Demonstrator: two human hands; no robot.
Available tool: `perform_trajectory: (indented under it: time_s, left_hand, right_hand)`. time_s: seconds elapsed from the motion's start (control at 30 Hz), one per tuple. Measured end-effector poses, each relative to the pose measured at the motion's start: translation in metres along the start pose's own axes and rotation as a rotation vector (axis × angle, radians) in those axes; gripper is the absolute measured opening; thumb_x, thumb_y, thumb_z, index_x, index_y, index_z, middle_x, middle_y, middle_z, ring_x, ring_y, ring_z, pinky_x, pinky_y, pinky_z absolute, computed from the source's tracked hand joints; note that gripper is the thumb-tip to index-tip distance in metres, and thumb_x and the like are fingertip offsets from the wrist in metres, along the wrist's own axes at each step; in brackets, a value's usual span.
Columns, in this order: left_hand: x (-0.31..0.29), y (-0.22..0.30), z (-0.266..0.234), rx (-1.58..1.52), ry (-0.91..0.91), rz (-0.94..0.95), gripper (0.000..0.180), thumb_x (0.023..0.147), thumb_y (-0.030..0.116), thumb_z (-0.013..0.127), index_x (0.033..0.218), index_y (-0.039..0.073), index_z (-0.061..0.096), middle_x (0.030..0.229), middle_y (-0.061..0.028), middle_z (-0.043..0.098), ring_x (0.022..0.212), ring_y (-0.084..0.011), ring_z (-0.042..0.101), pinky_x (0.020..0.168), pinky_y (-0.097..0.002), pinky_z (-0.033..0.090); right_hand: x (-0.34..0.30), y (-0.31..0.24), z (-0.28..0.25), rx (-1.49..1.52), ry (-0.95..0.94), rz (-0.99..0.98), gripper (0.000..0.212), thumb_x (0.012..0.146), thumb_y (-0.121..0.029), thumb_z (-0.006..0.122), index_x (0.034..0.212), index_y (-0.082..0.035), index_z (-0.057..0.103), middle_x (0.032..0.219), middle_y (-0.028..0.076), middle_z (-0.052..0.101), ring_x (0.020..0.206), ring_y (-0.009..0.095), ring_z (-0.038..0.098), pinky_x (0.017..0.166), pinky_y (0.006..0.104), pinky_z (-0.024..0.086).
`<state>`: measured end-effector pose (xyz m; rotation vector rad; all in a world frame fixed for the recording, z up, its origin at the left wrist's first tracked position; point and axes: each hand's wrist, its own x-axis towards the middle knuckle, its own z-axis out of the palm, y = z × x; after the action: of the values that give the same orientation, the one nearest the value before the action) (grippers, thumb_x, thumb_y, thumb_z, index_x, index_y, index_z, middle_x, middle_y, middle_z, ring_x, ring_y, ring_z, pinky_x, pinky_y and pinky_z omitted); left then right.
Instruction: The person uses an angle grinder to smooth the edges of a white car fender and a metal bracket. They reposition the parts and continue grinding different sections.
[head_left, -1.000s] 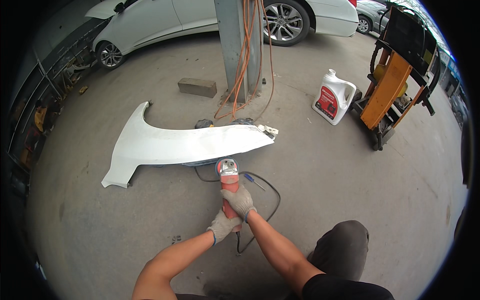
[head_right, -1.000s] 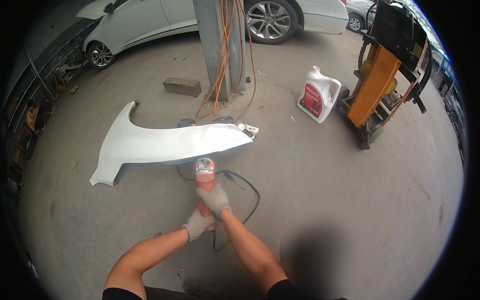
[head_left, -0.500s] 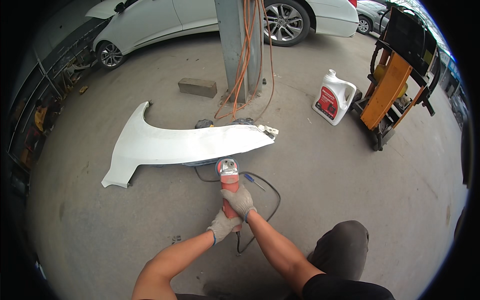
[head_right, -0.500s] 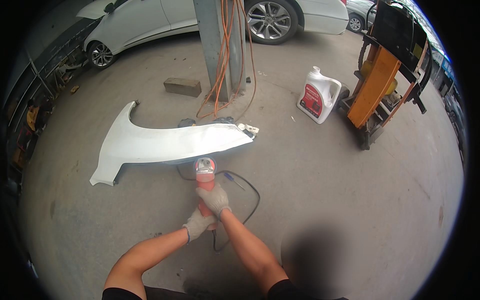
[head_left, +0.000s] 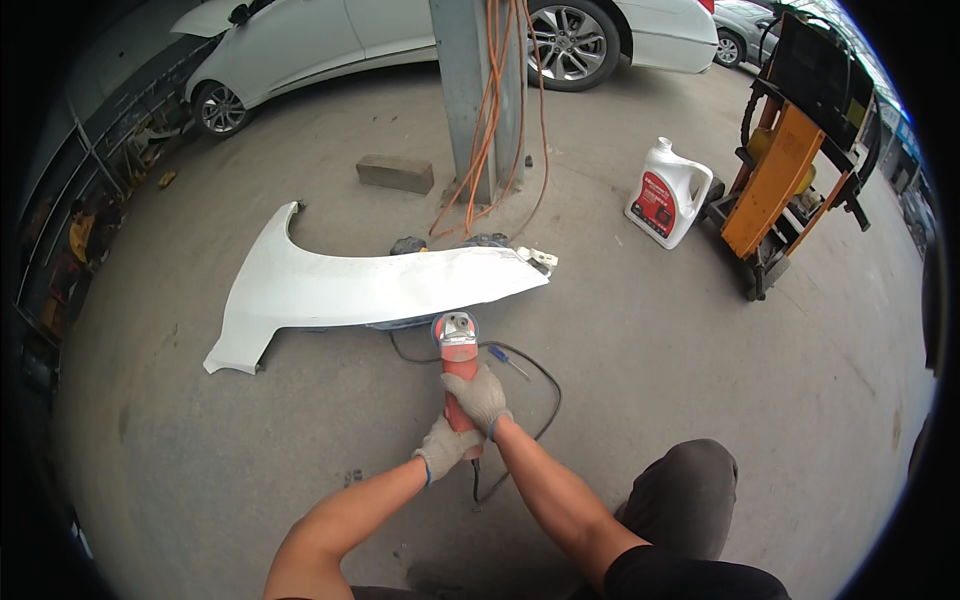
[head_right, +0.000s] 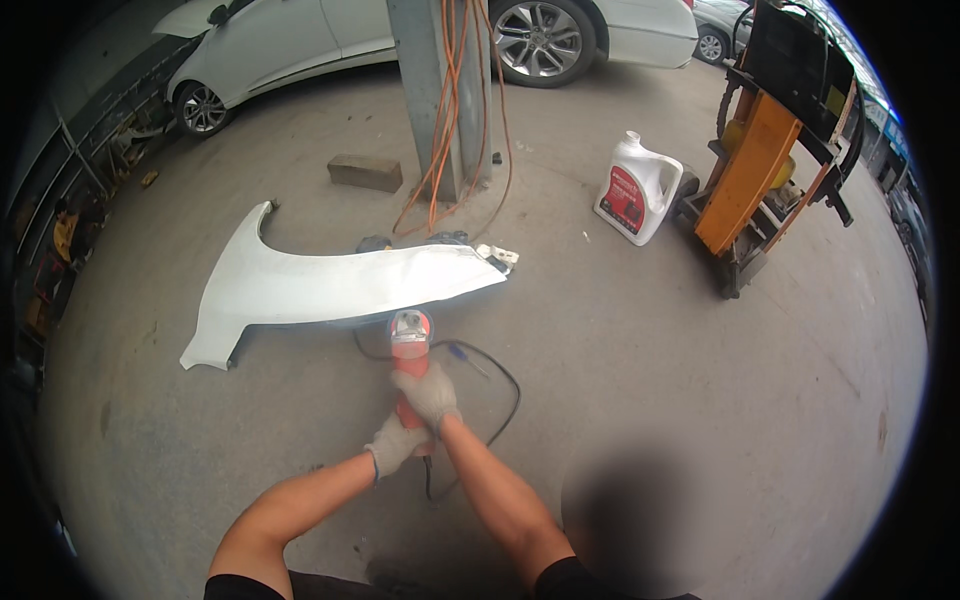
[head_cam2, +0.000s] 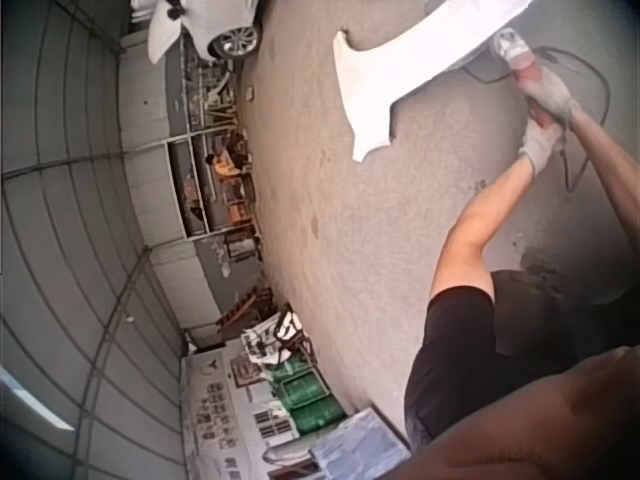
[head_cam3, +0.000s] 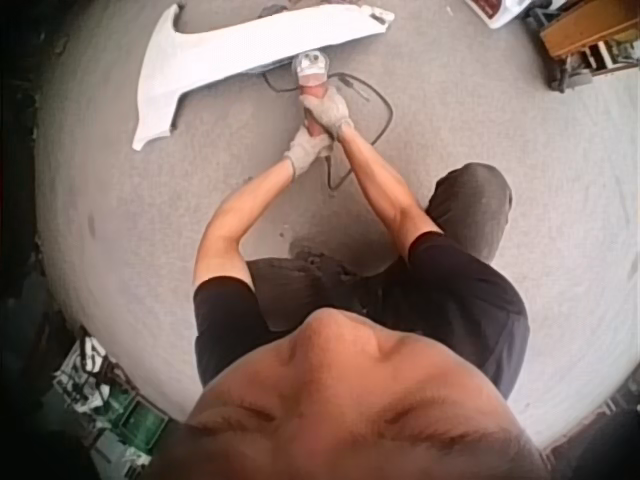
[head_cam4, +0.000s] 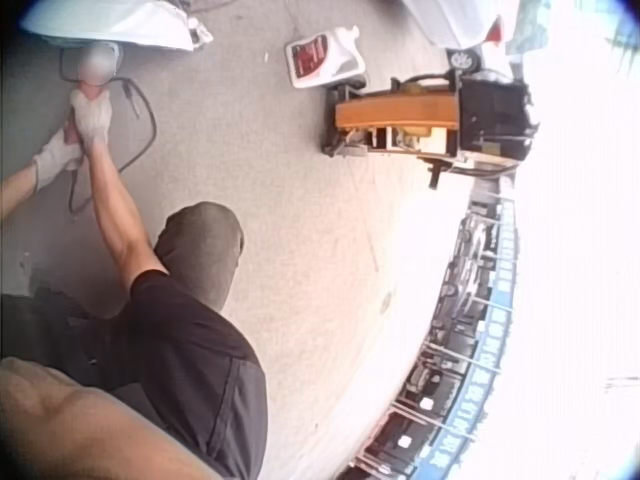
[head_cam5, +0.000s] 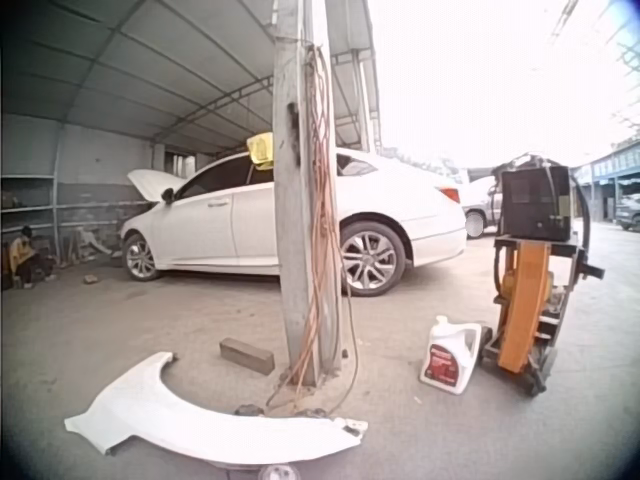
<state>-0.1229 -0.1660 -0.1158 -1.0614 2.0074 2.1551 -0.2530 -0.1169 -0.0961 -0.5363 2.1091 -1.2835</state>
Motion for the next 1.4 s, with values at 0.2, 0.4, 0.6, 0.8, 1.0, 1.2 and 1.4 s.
perform_trajectory:
  time_s: [0.2,0.4,0.6,0.8,1.0,1.2,1.4]
  left_hand:
    - [-0.018,-0.006,0.014,0.066,0.053,0.009,0.073,0.076,0.03,0.087,0.134,0.002,0.053,0.121,-0.0105,0.067,0.108,-0.0217,0.069,0.088,-0.0373,0.058]
    - [-0.016,0.005,0.016,0.061,0.048,-0.064,0.071,0.077,0.028,0.087,0.133,0.002,0.053,0.119,-0.0119,0.067,0.108,-0.0201,0.069,0.084,-0.0358,0.06]
    - [-0.004,-0.015,0.01,0.064,0.03,0.026,0.073,0.078,0.029,0.087,0.136,0.003,0.052,0.123,-0.0115,0.067,0.111,-0.023,0.068,0.091,-0.0383,0.058]
    - [0.0,0.001,0.009,0.049,-0.047,-0.008,0.083,0.077,0.031,0.087,0.145,0.004,0.048,0.132,-0.0124,0.065,0.121,-0.0255,0.065,0.1,-0.0398,0.055]
    - [0.005,-0.018,0.0,0.035,0.013,0.004,0.091,0.076,0.032,0.088,0.148,0.001,0.042,0.136,-0.0139,0.062,0.125,-0.026,0.063,0.103,-0.0392,0.053]
    - [0.0,-0.009,0.001,0.061,0.019,0.051,0.089,0.077,0.031,0.087,0.148,0.001,0.043,0.137,-0.0138,0.061,0.126,-0.0255,0.062,0.105,-0.0389,0.051]
    - [0.006,-0.012,0.005,0.089,-0.034,0.044,0.085,0.078,0.03,0.085,0.147,0.004,0.044,0.135,-0.0123,0.062,0.124,-0.024,0.062,0.103,-0.0387,0.052]
  right_hand:
    - [-0.009,0.008,-0.008,0.009,-0.068,0.087,0.062,0.079,-0.053,0.073,0.109,0.002,0.074,0.104,0.029,0.074,0.103,0.046,0.071,0.09,0.0498,0.055]
    - [-0.01,0.0,-0.016,-0.001,-0.066,0.026,0.06,0.082,-0.047,0.074,0.119,-0.001,0.068,0.109,0.026,0.074,0.104,0.043,0.071,0.091,0.0474,0.054]
    - [-0.008,-0.001,-0.013,0.047,-0.054,0.03,0.058,0.082,-0.046,0.074,0.119,-0.001,0.068,0.108,0.026,0.074,0.103,0.042,0.071,0.091,0.047,0.054]
    - [0.002,0.006,-0.01,0.028,-0.047,0.003,0.055,0.082,-0.045,0.073,0.113,0.0,0.07,0.104,0.024,0.075,0.099,0.041,0.072,0.088,0.047,0.055]
    - [0.006,0.002,-0.003,0.017,-0.056,0.027,0.058,0.08,-0.048,0.074,0.114,0.0,0.07,0.106,0.025,0.075,0.102,0.042,0.072,0.089,0.0473,0.055]
    - [-0.001,-0.005,-0.005,0.072,-0.052,0.022,0.062,0.08,-0.05,0.075,0.117,0.0,0.069,0.107,0.025,0.074,0.104,0.043,0.071,0.091,0.0477,0.055]
    - [-0.001,-0.001,-0.01,0.028,-0.063,0.035,0.063,0.08,-0.049,0.075,0.119,-0.001,0.068,0.107,0.024,0.074,0.103,0.042,0.071,0.091,0.047,0.054]
